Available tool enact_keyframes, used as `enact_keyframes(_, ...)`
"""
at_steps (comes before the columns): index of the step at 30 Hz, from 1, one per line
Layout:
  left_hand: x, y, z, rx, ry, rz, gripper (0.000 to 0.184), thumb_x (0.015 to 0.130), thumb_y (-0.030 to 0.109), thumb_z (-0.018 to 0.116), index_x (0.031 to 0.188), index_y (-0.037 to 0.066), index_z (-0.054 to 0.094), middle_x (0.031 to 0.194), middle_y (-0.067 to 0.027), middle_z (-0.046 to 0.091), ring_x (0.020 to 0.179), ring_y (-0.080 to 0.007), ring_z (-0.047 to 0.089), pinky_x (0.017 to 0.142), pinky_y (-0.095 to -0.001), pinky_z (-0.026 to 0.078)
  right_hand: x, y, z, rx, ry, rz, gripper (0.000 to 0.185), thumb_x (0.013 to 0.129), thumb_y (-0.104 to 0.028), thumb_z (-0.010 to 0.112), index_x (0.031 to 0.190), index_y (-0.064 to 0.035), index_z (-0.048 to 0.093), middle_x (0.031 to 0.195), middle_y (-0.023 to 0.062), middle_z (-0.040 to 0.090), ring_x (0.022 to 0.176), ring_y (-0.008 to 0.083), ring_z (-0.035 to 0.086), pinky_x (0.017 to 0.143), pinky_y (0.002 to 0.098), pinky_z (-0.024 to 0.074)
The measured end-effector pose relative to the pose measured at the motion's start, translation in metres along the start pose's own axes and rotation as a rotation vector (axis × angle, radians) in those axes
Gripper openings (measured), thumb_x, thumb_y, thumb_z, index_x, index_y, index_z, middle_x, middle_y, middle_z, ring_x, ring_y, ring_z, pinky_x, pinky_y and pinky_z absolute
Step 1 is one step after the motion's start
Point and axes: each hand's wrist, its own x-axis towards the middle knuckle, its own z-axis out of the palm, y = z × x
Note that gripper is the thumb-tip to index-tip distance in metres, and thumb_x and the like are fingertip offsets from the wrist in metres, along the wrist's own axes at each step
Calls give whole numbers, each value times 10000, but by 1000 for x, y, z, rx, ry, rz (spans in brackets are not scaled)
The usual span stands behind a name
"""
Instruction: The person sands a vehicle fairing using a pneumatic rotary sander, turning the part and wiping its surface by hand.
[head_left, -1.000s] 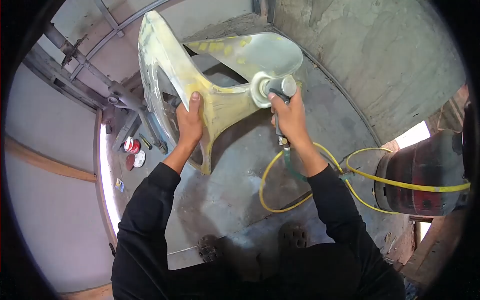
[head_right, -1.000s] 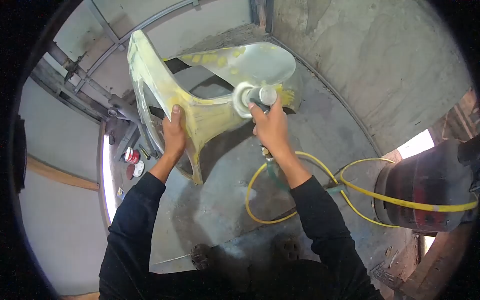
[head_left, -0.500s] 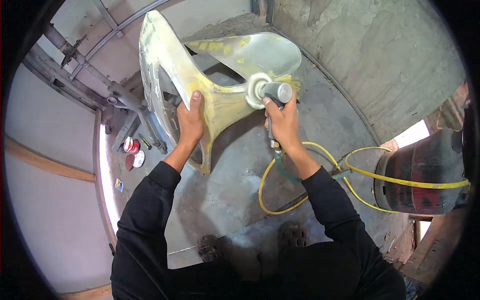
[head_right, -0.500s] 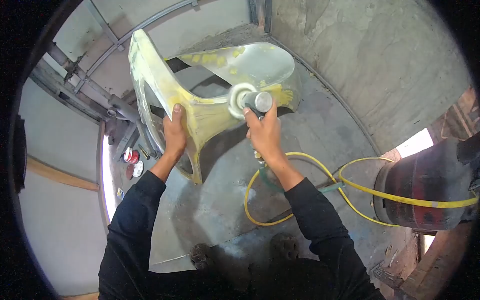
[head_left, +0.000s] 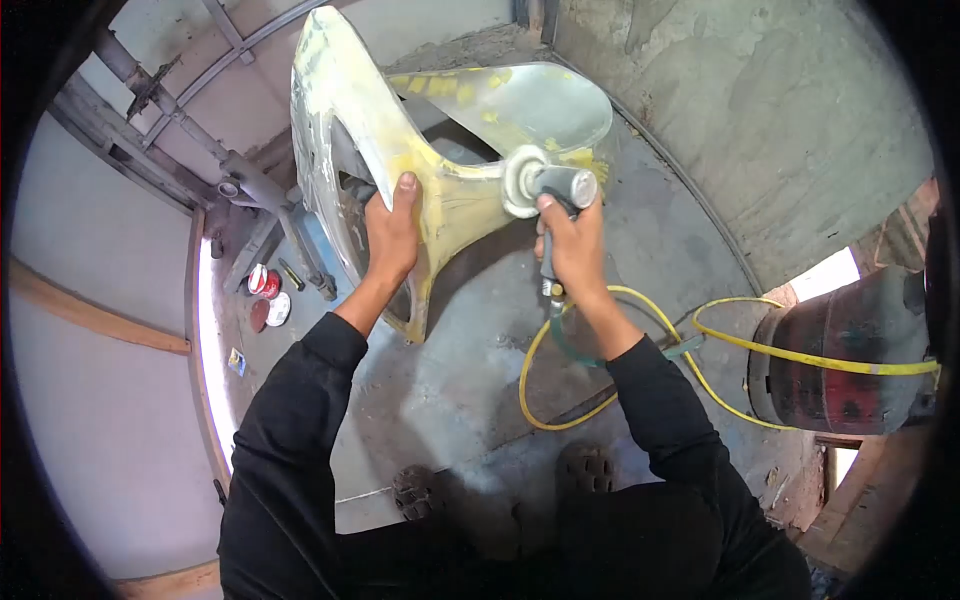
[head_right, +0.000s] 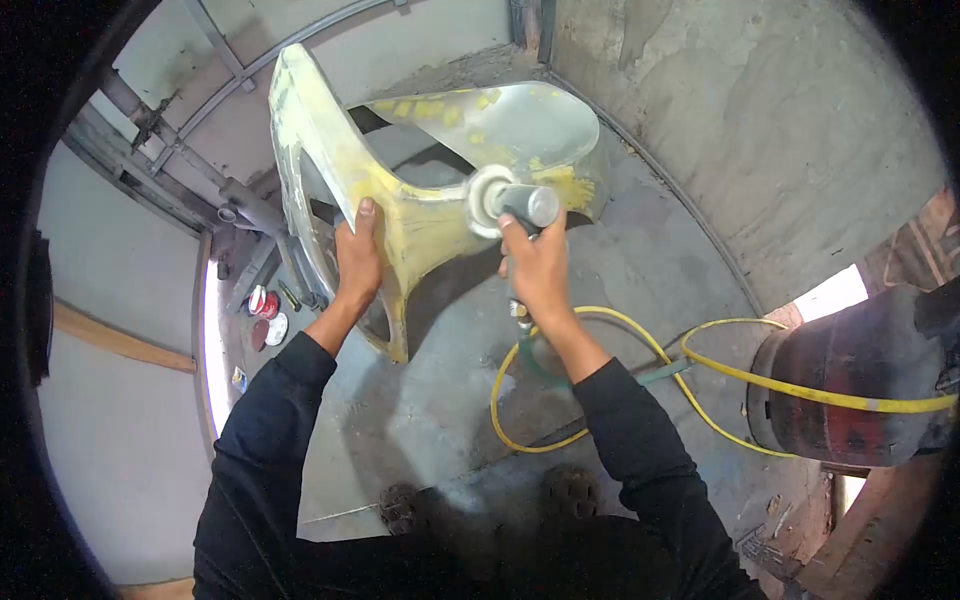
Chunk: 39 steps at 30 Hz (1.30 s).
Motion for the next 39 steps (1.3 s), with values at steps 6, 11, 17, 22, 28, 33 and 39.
enact_keyframes(6,-2,7,2,-3,-19,24,689,1035,573,516,1211,-80,645,1099,-153,703,1000,-212,617,920,-375,476,-2,-3,3,40,-63,30,459,926,-188,699,1268,2,458,864,101,639,522,152,575,459,308,481)
enact_keyframes(11,-2,3,0,-8,-28,-10,693,1043,572,499,1205,-87,640,1080,-147,697,986,-210,612,913,-375,477,-27,-18,45,32,-109,-53,522,924,-226,716,1291,20,439,939,142,692,545,177,622,501,335,504)
enact_keyframes(17,1,-1,-2,45,-20,-21,757,1028,627,481,1157,-99,653,1008,-152,696,935,-210,607,873,-382,477,-25,1,32,40,-35,-8,528,933,-209,701,1326,6,422,883,107,664,540,153,593,489,308,498)
enact_keyframes(22,-1,1,-1,59,-23,-20,769,1024,636,478,1148,-102,656,999,-159,701,926,-214,609,869,-391,478,-7,3,3,50,15,30,478,939,-180,683,1306,-8,431,775,62,598,522,122,552,450,283,469)
enact_keyframes(28,-4,8,1,34,-11,-2,735,1034,618,471,1176,-79,655,1033,-155,703,947,-213,610,889,-386,476,-14,-22,26,2,-76,-5,385,947,-194,665,1234,-31,469,815,68,599,501,137,547,457,302,462)
enact_keyframes(33,0,-2,1,14,-30,-5,743,1032,621,468,1180,-84,649,1025,-156,701,942,-223,615,879,-390,479,-24,-46,46,-42,-210,30,501,919,-243,693,1291,-11,451,957,134,670,532,178,598,492,344,481)
enact_keyframes(39,2,-4,-2,68,-12,-7,790,1025,648,453,1140,-108,652,975,-170,699,897,-238,618,851,-400,482,-9,-31,27,-58,-123,19,464,915,-213,708,1261,-3,481,820,100,652,519,161,591,457,329,474)
